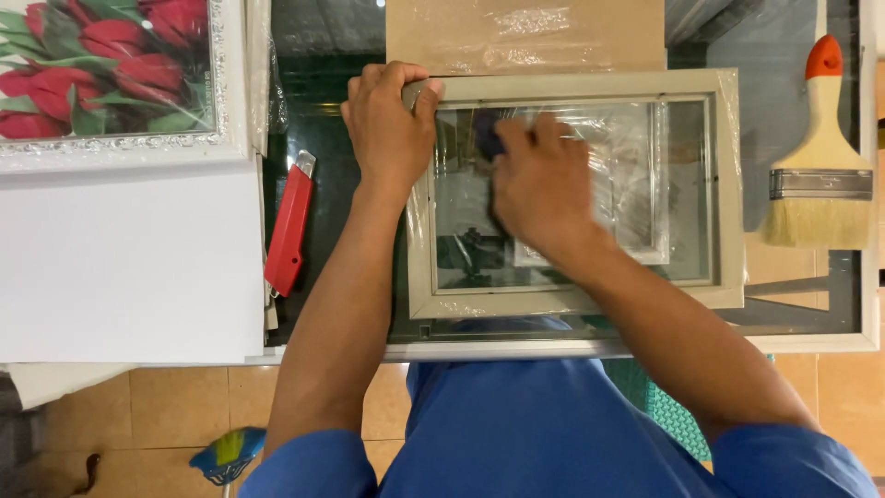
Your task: Cleaning the glass and frame components of a picture frame using a cloth and a brush.
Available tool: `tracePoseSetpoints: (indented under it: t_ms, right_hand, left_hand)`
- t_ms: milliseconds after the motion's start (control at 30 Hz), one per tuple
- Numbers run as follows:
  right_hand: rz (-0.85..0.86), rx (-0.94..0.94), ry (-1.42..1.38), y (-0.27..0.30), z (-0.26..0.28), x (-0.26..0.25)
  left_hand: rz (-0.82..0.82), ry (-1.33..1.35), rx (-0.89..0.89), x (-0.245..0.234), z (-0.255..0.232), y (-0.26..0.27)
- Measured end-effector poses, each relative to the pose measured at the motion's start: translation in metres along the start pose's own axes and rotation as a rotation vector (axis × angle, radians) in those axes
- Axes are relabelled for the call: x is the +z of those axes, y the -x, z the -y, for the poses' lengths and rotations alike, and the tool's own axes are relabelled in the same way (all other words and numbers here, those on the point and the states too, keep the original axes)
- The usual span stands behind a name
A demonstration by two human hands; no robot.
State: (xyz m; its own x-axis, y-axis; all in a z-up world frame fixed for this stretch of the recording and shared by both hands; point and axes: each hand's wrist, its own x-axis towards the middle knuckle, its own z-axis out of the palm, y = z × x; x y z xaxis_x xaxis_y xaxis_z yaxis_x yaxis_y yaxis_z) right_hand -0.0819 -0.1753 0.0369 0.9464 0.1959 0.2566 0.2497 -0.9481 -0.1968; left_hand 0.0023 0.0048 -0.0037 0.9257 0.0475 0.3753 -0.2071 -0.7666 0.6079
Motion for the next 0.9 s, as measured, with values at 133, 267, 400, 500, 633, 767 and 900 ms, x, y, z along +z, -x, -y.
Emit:
tracePoseSetpoints:
  t_ms: [133, 267, 400, 500, 633, 767, 900]
  right_hand:
    - [-0.155, 0.129, 0.168, 0.037, -0.086, -0.03]
    - [-0.098, 0.258, 0.122, 0.058, -0.108, -0.045]
    - [-0.091, 0.106, 0.097, 0.039, -0.053, -0.024]
    - [-0.099, -0.027, -0.019, 0.016, 0.007, 0.001]
    - [-0.044, -0.15, -0.136, -0.001, 0.027, 0.007]
    - [-0.033, -0.06, -0.055, 0.024, -0.044, -0.016]
    - [-0.106, 0.113, 0.027, 0.057, -0.101, -0.047]
  left_hand:
    - [0.024, -0.003, -0.017, -0.004, -0.004, 0.0]
    - [0.019, -0.009, -0.009, -0.002, -0.004, 0.0]
    - [-0.005, -0.003, -0.016, -0.001, -0.002, 0.0]
    - [0.011, -0.01, -0.04, 0.001, -0.001, -0.001]
    - [0.015, -0.007, -0.016, 0.0, 0.001, 0.001]
    - [0.045, 0.069, -0.001, -0.037, -0.015, 0.002]
    - [-0.054, 0.334, 0.024, -0.139, -0.075, 0.012]
